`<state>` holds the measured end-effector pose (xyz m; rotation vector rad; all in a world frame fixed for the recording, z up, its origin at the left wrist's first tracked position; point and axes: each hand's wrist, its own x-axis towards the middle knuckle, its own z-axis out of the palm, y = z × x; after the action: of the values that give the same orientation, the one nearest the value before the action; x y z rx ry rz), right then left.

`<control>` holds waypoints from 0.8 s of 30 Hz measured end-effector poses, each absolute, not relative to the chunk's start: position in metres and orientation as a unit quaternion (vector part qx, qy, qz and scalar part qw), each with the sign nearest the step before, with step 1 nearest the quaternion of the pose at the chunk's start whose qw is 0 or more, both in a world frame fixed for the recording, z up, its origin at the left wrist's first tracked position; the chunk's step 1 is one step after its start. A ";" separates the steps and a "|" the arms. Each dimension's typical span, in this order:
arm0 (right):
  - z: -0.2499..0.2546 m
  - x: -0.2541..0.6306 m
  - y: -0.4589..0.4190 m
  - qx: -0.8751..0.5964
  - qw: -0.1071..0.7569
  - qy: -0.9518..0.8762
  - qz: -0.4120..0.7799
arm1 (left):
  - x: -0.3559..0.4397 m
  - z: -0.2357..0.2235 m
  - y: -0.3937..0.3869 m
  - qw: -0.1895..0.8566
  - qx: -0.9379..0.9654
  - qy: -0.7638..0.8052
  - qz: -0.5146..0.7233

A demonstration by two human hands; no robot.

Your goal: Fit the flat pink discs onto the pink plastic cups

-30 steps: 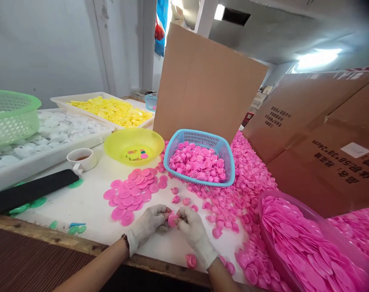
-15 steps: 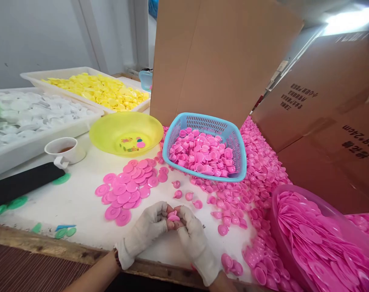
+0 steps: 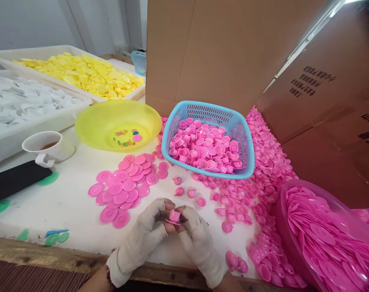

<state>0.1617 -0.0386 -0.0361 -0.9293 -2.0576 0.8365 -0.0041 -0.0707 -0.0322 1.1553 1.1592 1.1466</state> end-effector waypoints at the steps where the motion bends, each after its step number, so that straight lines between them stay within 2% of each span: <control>1: -0.037 0.162 -0.039 -0.352 0.361 -0.808 0.305 | -0.003 -0.033 -0.072 0.515 0.506 0.497 0.482; 5: -0.037 0.163 -0.041 -0.342 0.341 -0.838 0.255 | 0.000 -0.036 -0.074 0.381 0.586 0.509 0.503; 7: -0.037 0.163 -0.042 -0.347 0.339 -0.847 0.218 | 0.000 -0.035 -0.075 0.353 0.605 0.510 0.499; 13: -0.035 0.160 -0.045 -0.356 0.322 -0.865 0.144 | -0.002 -0.028 -0.074 0.378 0.589 0.539 0.469; 19: -0.038 0.159 -0.045 -0.367 0.303 -0.859 0.186 | 0.001 -0.026 -0.069 0.456 0.554 0.553 0.424; 24: -0.042 0.156 -0.045 -0.396 0.260 -0.845 0.246 | 0.001 -0.028 -0.067 0.447 0.544 0.576 0.416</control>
<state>0.1560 -0.0449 -0.0419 -1.0732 -2.2897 0.6664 0.0009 -0.0671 -0.0280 1.3465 1.4247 1.0286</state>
